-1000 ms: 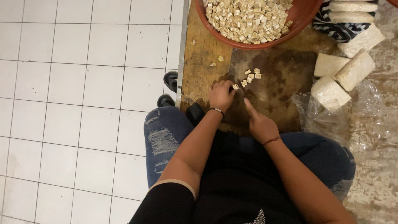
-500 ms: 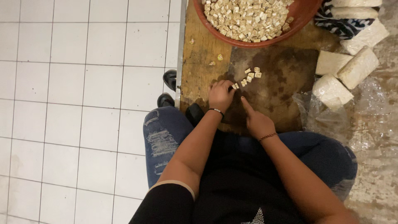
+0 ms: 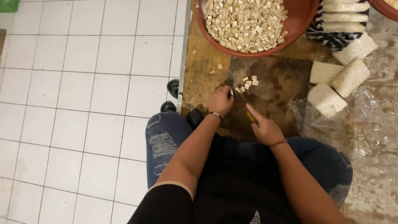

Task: The person sits on the floor and cuts long white cassava sticks into small cubes using a knife on a wooden board. The cut cubes are transferred into a large red bowl. The person continues cutting multiple sticks and transferring the cubes into the bowl.

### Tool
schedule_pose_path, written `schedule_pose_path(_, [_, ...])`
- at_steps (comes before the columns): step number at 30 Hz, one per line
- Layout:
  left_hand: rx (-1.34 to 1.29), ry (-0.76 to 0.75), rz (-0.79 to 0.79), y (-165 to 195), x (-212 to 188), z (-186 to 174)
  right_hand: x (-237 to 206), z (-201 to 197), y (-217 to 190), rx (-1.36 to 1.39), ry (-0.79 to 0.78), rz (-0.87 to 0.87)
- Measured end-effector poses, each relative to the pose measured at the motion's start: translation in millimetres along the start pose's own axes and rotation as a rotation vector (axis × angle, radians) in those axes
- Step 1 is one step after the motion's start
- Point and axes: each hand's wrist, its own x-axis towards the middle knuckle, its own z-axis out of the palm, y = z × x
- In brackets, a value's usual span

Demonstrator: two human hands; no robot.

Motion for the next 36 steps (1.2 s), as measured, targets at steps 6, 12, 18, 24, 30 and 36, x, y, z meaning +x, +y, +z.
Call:
schedule_pose_path(6, [0.066,0.002,0.022,6,7,6,12,-22,-1,0.059,0.002,-0.057])
schedule_pose_path(12, [-0.089,-0.008,-0.075,15,5,10,19,-35,-17,-0.219,-0.146,0.126])
schedule_pose_path(18, [-0.128,-0.102,-0.069,18,6,0,21,-57,-10,-0.067,-0.084,0.056])
schedule_pose_path(24, [-0.055,-0.049,0.038,8,18,14,17,-67,-6,0.081,-0.032,0.097])
schedule_pose_path(30, [-0.057,-0.066,0.048,-10,20,22,18,-64,-6,0.231,0.111,-0.031])
schedule_pose_path(36, [-0.193,-0.038,-0.108,-14,39,14,19,-66,-5,0.258,0.064,0.106])
